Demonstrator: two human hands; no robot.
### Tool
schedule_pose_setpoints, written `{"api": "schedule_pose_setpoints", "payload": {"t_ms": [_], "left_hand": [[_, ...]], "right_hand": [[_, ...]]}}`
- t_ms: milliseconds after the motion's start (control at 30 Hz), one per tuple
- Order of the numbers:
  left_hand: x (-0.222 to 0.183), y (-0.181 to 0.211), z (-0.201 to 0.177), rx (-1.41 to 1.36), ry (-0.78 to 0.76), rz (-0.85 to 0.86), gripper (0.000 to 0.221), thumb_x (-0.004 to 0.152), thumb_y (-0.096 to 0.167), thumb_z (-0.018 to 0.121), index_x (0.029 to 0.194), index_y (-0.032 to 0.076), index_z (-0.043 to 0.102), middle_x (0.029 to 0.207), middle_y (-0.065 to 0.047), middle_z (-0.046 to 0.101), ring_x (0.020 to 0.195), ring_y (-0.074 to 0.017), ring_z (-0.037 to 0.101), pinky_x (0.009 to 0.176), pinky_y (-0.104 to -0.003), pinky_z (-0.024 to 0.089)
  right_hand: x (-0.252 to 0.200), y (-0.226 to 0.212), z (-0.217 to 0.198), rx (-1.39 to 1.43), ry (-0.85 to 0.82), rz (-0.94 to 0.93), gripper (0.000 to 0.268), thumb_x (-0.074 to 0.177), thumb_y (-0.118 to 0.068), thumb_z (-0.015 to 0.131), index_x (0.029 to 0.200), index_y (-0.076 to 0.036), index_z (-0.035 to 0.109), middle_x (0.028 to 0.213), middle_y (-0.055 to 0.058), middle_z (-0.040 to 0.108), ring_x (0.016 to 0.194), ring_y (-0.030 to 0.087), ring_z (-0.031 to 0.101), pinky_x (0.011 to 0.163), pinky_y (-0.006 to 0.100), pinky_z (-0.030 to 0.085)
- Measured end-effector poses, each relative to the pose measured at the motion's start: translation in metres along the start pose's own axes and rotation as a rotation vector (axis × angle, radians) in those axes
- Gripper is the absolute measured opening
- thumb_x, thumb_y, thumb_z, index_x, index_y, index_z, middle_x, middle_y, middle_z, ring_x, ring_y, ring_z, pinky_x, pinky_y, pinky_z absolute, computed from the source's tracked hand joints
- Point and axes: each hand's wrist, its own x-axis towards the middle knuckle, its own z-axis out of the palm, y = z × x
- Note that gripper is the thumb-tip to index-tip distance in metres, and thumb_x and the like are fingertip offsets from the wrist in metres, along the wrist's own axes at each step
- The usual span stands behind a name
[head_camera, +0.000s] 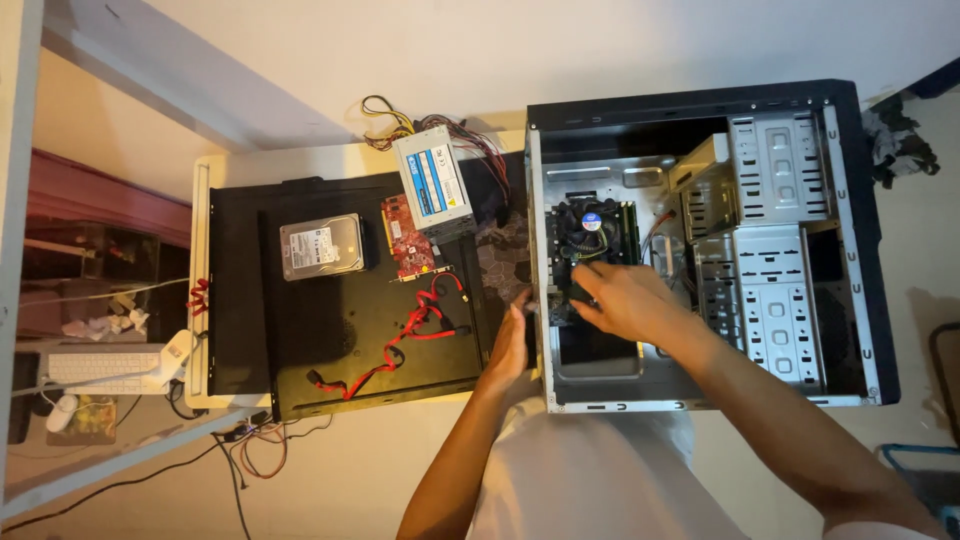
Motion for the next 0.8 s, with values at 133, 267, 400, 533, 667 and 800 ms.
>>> {"api": "schedule_pose_setpoints", "payload": {"t_ms": [133,267,400,533,667,800], "left_hand": [[0.000,0.004,0.004,0.051,0.011,0.030,0.080,0.105,0.047,-0.004,0.156,0.002,0.037,0.151,-0.034,0.042,0.144,-0.0522,0.034,0.123,-0.057,0.020],[0.012,-0.039,0.011,0.121,0.068,0.051,0.076,0.106,0.043,-0.002,0.155,0.005,0.042,0.144,-0.034,0.048,0.137,-0.0533,0.042,0.119,-0.056,0.030],[0.014,-0.044,0.014,0.146,0.108,0.071,0.073,0.105,0.043,0.000,0.155,0.013,0.045,0.142,-0.030,0.051,0.136,-0.0490,0.045,0.118,-0.052,0.033],[0.014,-0.052,0.017,0.168,0.133,0.076,0.074,0.106,0.038,-0.003,0.153,0.011,0.046,0.141,-0.030,0.052,0.134,-0.0485,0.048,0.117,-0.051,0.034],[0.017,-0.065,0.025,0.089,0.199,0.077,0.069,0.107,0.041,0.006,0.154,0.009,0.046,0.140,-0.035,0.049,0.136,-0.0479,0.044,0.118,-0.052,0.032],[0.010,-0.053,0.014,0.163,0.035,0.125,0.080,0.102,0.060,0.005,0.157,0.013,0.041,0.144,-0.029,0.047,0.138,-0.0485,0.042,0.120,-0.052,0.028]], "right_hand": [[0.007,-0.015,-0.022,-0.081,-0.210,-0.012,0.039,0.096,-0.036,0.058,0.134,-0.029,0.053,0.120,0.008,0.066,0.090,0.033,0.074,0.070,0.047,0.059],[0.023,-0.021,-0.007,-0.143,-0.257,-0.028,0.042,0.097,-0.043,0.055,0.135,-0.024,0.053,0.114,0.009,0.068,0.088,0.032,0.074,0.069,0.045,0.058],[0.033,-0.032,-0.012,-0.181,-0.231,0.007,0.040,0.094,-0.049,0.054,0.120,-0.018,0.054,0.095,0.005,0.072,0.081,0.029,0.074,0.065,0.044,0.056],[0.036,-0.035,-0.021,-0.201,-0.269,-0.003,0.037,0.097,-0.040,0.057,0.125,-0.016,0.055,0.100,0.008,0.073,0.082,0.030,0.074,0.065,0.045,0.056],[0.034,-0.034,-0.011,-0.254,-0.239,0.041,0.041,0.091,-0.048,0.063,0.121,-0.021,0.059,0.089,0.005,0.075,0.078,0.027,0.075,0.061,0.045,0.057],[0.032,-0.046,-0.038,-0.164,-0.322,-0.016,0.038,0.092,-0.028,0.066,0.125,-0.012,0.053,0.109,0.015,0.071,0.088,0.035,0.074,0.070,0.049,0.058]]}}
